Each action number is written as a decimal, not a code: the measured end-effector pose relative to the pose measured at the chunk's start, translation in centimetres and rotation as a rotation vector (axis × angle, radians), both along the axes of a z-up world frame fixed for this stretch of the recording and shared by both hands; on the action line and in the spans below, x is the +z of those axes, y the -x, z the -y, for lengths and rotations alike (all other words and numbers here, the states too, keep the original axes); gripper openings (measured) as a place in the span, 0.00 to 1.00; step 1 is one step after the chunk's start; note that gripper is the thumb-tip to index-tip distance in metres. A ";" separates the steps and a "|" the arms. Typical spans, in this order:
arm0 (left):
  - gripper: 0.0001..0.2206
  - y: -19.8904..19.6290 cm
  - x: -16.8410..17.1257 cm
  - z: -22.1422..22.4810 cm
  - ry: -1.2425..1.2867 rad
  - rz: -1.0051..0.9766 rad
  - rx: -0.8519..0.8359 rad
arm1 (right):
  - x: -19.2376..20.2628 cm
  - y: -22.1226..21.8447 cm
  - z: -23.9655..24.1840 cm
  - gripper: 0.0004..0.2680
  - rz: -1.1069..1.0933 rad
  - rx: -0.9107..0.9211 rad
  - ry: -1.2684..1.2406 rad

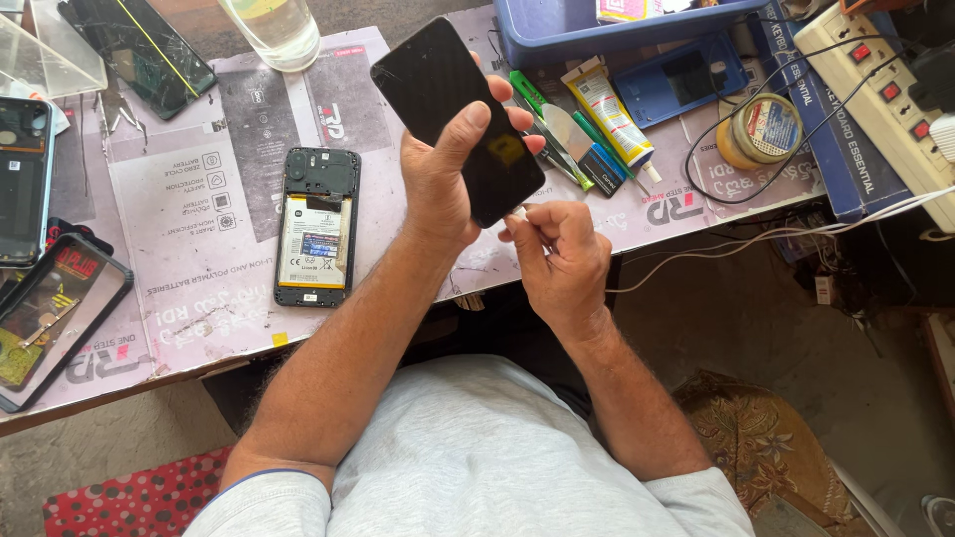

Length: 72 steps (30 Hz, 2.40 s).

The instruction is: The person disassembles a mobile phone by removing components, cleans a smartphone screen using a liquid from a spray bottle, and reconnects internal cables using a small prying tool.

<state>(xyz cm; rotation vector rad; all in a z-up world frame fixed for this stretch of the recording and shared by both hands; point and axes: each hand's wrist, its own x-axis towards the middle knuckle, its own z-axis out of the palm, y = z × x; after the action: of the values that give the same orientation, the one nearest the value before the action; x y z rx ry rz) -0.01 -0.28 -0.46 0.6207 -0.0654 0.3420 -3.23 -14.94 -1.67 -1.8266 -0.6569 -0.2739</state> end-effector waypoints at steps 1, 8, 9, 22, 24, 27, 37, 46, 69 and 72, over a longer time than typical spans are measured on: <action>0.26 0.1 0.1 -0.3 -0.008 -0.001 -0.011 | 0.2 0.0 0.0 0.09 -0.025 -0.004 0.015; 0.30 0.6 1.0 -1.5 0.015 -0.009 -0.141 | 0.9 -2.4 1.6 0.12 -0.586 0.196 -0.310; 0.29 0.6 1.0 -1.5 0.004 -0.015 -0.155 | 0.8 -3.5 1.6 0.12 -0.727 0.238 -0.369; 0.31 4.0 2.0 -5.1 -0.330 -0.307 0.037 | 1.8 -5.6 -0.1 0.11 -1.058 0.529 -0.674; 0.30 6.7 2.8 -7.2 -0.456 -0.255 0.049 | 1.6 -5.4 -0.4 0.12 -1.072 0.505 -0.660; 0.22 10.0 4.4 -10.9 -0.833 -0.240 0.067 | 1.1 -5.3 -0.9 0.10 -1.042 0.538 -0.616; 0.14 9.8 5.3 -20.3 -1.685 -0.269 0.340 | 0.4 -6.1 -3.7 0.10 -0.948 0.469 -0.496; 0.09 5.9 2.5 -22.1 -1.729 -0.108 0.390 | -0.4 -6.9 -4.4 0.10 -0.948 0.402 -0.450; 0.06 5.4 -0.3 -22.7 -1.754 -0.204 0.392 | -1.1 -6.4 -4.2 0.13 -0.923 0.416 -0.528; 0.06 5.2 -0.2 -22.6 -1.757 -0.228 0.377 | -1.5 -6.3 -4.1 0.14 -0.925 0.414 -0.527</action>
<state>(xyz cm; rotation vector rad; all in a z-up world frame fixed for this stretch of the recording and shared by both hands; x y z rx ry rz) -5.22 22.28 -0.62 2.4277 -0.0129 0.5311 3.12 -10.82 -3.12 -1.0882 -0.2418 0.6007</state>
